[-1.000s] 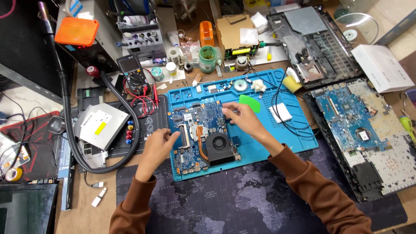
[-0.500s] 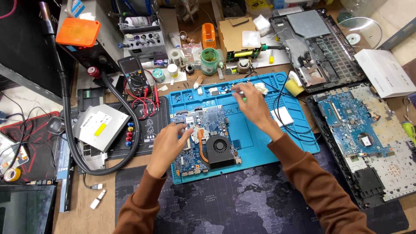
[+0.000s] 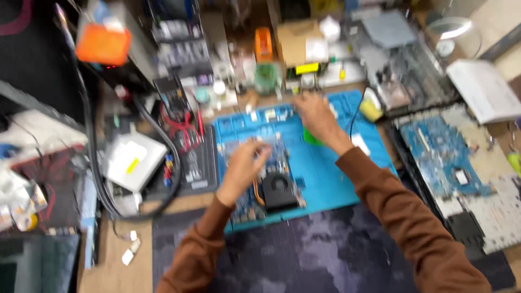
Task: Disassembling a laptop by removing the motherboard and detaching the screen assembly
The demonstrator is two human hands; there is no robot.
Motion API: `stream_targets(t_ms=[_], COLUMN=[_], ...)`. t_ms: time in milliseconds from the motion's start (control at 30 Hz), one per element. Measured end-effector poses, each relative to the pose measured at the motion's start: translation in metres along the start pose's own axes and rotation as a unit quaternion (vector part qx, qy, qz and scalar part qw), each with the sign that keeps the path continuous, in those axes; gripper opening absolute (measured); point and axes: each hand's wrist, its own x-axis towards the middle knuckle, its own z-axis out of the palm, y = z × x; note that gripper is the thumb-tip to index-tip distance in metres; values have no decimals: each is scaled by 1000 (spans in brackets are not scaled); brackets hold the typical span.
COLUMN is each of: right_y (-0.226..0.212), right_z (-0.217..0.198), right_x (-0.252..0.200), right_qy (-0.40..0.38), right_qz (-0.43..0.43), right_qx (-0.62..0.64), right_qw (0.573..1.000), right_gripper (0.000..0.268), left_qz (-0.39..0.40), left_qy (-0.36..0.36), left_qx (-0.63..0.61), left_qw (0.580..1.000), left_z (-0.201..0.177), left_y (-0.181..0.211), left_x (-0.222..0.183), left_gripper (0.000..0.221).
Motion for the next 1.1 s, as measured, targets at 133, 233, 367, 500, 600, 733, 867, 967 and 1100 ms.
stream_targets(t_ms=[133, 233, 367, 500, 600, 733, 867, 967, 1100], right_y=[11, 9, 7, 8, 9, -5, -39, -63, -70], right_z=[18, 18, 12, 12, 6, -24, -72, -97, -107], right_x=[12, 8, 7, 7, 4, -5, -32, -62, -78], right_qy=[-28, -33, -25, 16, 38, 3, -21, -76, -115], right_qz=[14, -1, -24, -58, -49, -1, 55, 107, 156], right_qx=[-27, -26, -56, -97, -94, 70, 423, 551, 630], right_qw=[999, 999, 998, 993, 994, 998, 904, 824, 752], right_gripper=[20, 13, 12, 13, 8, 8, 11, 14, 14], left_qz=[24, 24, 30, 30, 33, 23, 17, 0, 23], left_qy=[-7, -8, 4, 11, 13, 22, 60, 75, 60], left_qx=[30, 26, 21, -13, -22, -42, -127, -195, -245], left_qw=[999, 999, 999, 999, 999, 999, 990, 978, 967], left_z=[4, 6, 11, 15, 15, 25, 29, 34, 34], left_y=[4, 0, -12, -12, -8, -9, -4, 4, 10], left_x=[7, 7, 7, 10, 12, 21, 17, 0, 5], left_gripper=[26, 25, 21, 20, 18, 19, 29, 36, 27])
